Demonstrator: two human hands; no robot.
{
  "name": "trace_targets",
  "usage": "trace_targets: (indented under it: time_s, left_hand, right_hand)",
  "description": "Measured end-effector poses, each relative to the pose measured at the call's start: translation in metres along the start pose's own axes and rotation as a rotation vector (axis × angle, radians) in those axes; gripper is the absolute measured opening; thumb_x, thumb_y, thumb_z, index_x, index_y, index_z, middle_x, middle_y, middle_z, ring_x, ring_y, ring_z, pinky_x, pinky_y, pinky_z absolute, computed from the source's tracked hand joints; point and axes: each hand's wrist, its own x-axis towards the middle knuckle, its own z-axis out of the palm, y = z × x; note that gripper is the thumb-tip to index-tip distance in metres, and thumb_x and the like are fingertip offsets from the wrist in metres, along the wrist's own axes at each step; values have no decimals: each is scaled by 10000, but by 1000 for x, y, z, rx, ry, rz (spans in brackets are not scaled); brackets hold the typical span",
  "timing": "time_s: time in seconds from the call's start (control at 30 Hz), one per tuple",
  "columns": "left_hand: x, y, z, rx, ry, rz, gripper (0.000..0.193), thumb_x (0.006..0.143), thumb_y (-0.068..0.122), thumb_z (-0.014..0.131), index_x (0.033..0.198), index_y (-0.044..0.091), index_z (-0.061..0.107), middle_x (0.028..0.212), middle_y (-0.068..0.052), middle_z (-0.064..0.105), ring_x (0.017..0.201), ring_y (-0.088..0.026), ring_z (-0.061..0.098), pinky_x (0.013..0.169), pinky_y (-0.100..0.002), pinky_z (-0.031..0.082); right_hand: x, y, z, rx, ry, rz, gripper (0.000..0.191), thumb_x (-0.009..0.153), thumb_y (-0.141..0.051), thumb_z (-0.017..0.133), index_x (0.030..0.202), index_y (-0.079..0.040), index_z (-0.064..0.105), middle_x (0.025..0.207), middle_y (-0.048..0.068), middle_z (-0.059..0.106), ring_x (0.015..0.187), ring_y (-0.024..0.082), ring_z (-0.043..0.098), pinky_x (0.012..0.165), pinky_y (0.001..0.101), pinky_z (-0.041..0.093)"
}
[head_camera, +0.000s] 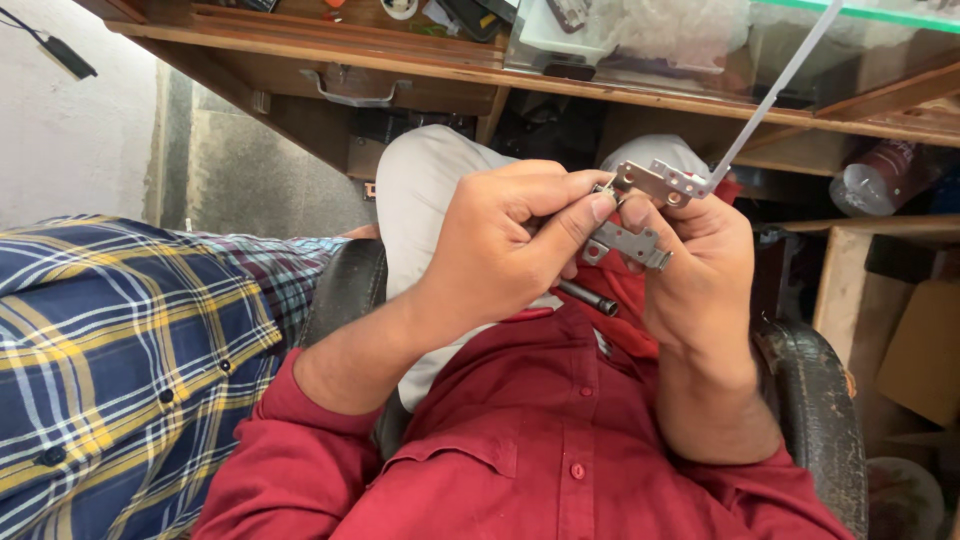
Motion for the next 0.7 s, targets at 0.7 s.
trace_targets:
  time_s: [0.7]
  left_hand:
    - [4,-11,-3,-66,-93,-86,173,1001,73,682,1126,-5,772,763,-26,652,561,-43,581,501,-229,467]
  right_hand:
    - [3,17,-17,-116,1,-166,100,964,6,800,994,50,715,871,33,654,775,94,585,707,225,456]
